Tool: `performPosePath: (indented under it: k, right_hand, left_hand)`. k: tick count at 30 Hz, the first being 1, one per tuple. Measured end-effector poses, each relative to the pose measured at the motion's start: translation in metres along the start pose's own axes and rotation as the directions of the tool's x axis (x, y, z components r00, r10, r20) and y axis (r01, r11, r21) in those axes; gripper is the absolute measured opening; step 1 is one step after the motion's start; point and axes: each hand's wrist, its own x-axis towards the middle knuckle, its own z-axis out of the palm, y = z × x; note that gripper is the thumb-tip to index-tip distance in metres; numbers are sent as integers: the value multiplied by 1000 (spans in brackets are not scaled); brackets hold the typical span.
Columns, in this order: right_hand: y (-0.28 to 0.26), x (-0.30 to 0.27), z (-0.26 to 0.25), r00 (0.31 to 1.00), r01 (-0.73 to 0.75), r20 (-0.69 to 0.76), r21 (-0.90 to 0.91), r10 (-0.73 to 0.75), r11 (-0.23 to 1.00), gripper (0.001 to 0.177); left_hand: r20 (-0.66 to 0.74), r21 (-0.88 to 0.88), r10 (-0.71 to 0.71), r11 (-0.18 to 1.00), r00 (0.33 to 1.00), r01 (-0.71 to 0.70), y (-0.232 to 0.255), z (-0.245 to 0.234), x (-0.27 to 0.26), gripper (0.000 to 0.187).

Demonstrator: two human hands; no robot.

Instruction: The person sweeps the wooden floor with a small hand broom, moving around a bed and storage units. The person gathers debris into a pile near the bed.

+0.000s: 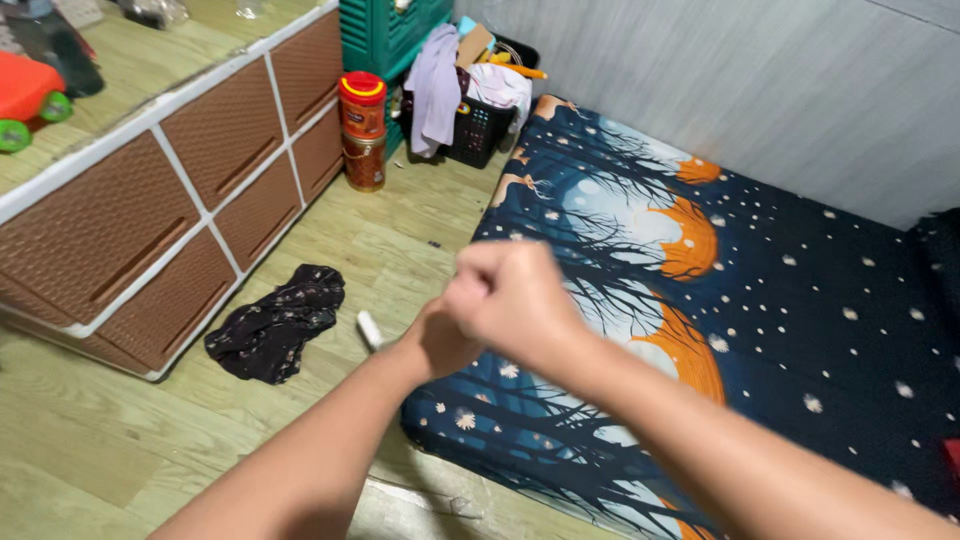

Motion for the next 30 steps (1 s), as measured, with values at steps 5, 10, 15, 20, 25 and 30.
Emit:
performPosePath:
  k: [5,10,15,20,25,30]
  right_hand:
    - [0,-3,36,978,-55,208,111,31,992,32]
    - [0,-1,57,935,-301,306,416,180,858,40]
    - [-5,-21,62,901,-365,399,487,170,793,48]
    - [-4,-17,24,828,-503,524,534,201,680,40]
    - [-7,30,-49,874,-268,471,264,119,926,16]
    - [-15,67,-87,419,-388,448,-698,790,602,28]
  left_hand:
    - [-93,-509,-17,860,996,-33,-21,6,-41,18]
    - [52,74,-445,895,894,441,-17,-17,-74,14]
    - [153,-80,-790,589,594,804,19,-33,-124,18]
    - [151,-15,-773,621,616,784,43,-47,-95,19]
    - [106,-6,-560,826,822,564,59,-58,-13,20]
    - [133,-9,-496,865,858,501,63,-43,53,21]
